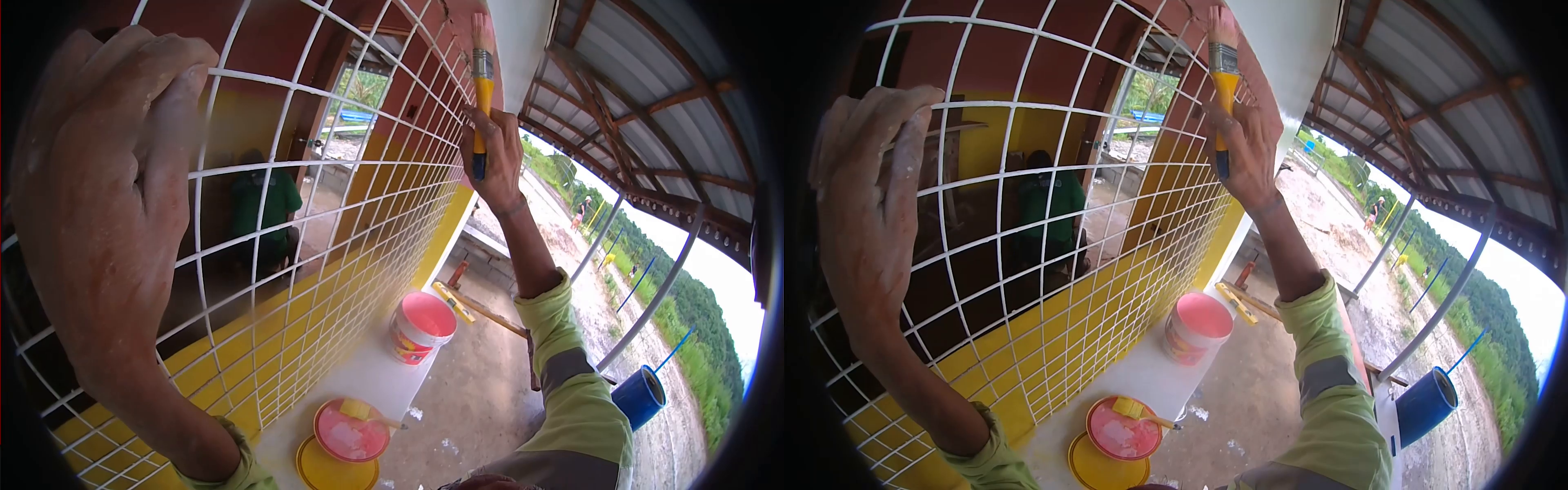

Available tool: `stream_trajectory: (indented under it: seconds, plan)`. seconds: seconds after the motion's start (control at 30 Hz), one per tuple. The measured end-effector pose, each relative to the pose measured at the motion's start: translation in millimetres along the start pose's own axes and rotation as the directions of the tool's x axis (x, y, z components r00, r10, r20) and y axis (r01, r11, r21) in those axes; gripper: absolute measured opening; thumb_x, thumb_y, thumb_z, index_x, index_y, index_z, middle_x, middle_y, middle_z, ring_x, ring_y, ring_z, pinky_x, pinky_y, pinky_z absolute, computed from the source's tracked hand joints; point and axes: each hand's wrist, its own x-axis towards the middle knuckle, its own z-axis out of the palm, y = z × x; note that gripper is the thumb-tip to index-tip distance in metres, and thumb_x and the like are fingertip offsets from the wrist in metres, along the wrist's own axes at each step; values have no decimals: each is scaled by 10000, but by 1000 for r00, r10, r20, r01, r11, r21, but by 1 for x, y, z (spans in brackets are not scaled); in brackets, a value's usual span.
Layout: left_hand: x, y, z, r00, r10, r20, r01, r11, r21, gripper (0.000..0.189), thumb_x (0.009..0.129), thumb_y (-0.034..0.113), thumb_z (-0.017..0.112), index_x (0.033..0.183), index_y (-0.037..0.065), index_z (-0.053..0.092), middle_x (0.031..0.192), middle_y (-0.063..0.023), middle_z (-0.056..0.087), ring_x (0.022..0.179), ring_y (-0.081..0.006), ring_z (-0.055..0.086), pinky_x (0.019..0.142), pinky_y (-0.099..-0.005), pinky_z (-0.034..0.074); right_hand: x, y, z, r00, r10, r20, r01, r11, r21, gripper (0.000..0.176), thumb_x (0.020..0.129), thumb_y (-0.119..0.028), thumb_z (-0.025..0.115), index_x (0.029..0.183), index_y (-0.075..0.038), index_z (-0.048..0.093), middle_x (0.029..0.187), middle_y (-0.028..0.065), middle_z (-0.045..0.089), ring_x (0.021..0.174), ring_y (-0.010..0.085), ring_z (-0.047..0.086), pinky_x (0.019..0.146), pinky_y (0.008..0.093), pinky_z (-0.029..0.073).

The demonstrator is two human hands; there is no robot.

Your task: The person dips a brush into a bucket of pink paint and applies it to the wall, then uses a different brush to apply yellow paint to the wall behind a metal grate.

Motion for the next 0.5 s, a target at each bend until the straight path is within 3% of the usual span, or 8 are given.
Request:
stream_trajectory:
  seconds: [0.5]
  plan:
    - [0, 1, -3, 996, -53, 74, 57, 998, -41, 179, 993, 114, 558, 1111, 90, 690, 928, -24, 635, 878, -175, 548, 805, -338, 474, -16, 9, 3, 997, 80, -6, -80, 997, -3, 478, 794, 19, 723, 1232, -114, 583, 1003, 144, 604, 879, 326, 616, 721, 444, 510]
